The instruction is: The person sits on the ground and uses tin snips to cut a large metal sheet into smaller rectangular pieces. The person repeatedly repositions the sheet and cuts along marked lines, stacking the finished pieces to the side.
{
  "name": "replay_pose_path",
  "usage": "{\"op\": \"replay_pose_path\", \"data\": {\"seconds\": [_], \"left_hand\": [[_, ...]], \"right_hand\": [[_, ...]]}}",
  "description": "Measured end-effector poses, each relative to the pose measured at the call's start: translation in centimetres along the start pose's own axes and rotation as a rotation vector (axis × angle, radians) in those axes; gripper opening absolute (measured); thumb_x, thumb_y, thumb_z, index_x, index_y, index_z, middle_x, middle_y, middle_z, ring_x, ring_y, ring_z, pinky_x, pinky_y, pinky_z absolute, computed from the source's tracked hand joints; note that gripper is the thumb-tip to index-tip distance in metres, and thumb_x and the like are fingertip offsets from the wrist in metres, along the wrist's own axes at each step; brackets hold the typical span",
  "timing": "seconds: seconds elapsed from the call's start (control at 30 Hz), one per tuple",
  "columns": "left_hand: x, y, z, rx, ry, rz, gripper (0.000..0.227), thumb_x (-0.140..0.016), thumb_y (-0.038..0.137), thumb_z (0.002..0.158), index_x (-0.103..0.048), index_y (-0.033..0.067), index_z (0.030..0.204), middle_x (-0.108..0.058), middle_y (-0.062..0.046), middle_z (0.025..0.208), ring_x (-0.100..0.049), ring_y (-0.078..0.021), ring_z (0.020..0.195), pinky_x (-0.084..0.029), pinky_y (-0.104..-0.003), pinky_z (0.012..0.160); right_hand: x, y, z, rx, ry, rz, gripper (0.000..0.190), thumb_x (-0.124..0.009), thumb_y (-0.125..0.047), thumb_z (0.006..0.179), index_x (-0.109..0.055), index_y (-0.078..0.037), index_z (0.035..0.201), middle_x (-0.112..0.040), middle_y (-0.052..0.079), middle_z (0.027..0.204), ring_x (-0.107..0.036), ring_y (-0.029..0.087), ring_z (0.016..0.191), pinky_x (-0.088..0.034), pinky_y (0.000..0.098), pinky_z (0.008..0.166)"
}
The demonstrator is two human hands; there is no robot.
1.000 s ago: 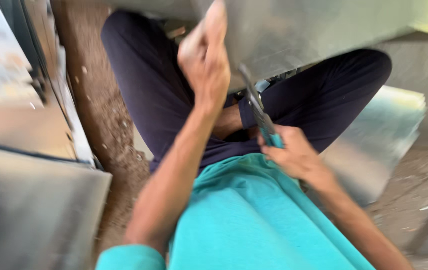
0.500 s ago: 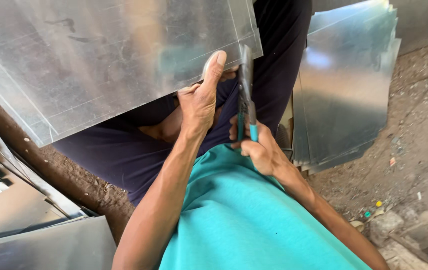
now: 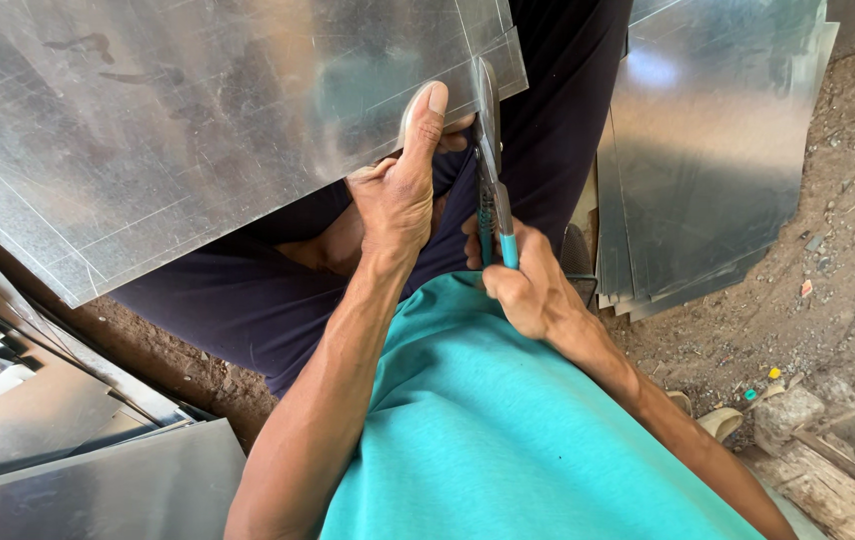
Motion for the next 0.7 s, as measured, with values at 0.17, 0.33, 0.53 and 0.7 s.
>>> {"op": "replay_pose_path", "data": {"seconds": [0.17,0.33,0.53,0.7], "left_hand": [[0.6,-1.0,0.2,-0.032,-0.042,-0.028,0.026,-0.076,0.011,0.097,-0.073,-0.0038,0.117,-0.078,-0.013,0.101,-0.076,-0.0177,0.086,-0.062,-0.029,0.076],[0.3,1.3,0.1,0.006,0.005,-0.027,0.028,-0.079,0.016,0.093,-0.075,-0.0053,0.111,-0.079,-0.013,0.094,-0.073,-0.0170,0.076,-0.059,-0.027,0.068],[-0.4,2.6,-0.3,0.075,0.465,-0.198,0.032,-0.089,0.021,0.083,-0.071,-0.0021,0.096,-0.068,-0.011,0.083,-0.059,-0.0190,0.067,-0.047,-0.030,0.058],[0.0,-2.8,1.8,0.092,0.200,-0.282,0.025,-0.087,0.006,0.076,-0.077,-0.0022,0.097,-0.077,-0.009,0.099,-0.073,-0.0148,0.095,-0.058,-0.027,0.089]], "right_hand": [[-0.3,2.6,0.9,0.084,0.050,-0.091,0.025,-0.049,-0.011,0.069,-0.061,0.004,0.084,-0.061,0.011,0.067,-0.056,0.021,0.058,-0.047,0.0352,0.054],[-0.3,3.4,1.8,0.265,0.194,-0.201,0.016,-0.057,-0.012,0.077,-0.060,0.002,0.082,-0.058,0.010,0.064,-0.053,0.022,0.057,-0.043,0.0379,0.051],[4.0,2.8,0.8,0.344,0.244,-0.746,0.013,-0.059,-0.008,0.085,-0.062,0.001,0.094,-0.060,0.017,0.073,-0.060,0.034,0.067,-0.048,0.0442,0.062],[2.9,1.8,-0.3,0.225,0.177,-0.414,0.014,-0.060,-0.009,0.077,-0.067,-0.001,0.086,-0.066,0.016,0.068,-0.066,0.031,0.063,-0.052,0.0409,0.063]]}}
Point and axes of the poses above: each hand's wrist, its own z-axis towards the middle knuckle, its own x-axis out of the back of the hand, y = z × x, the point moved 2 cm from there along z, towards the middle knuckle
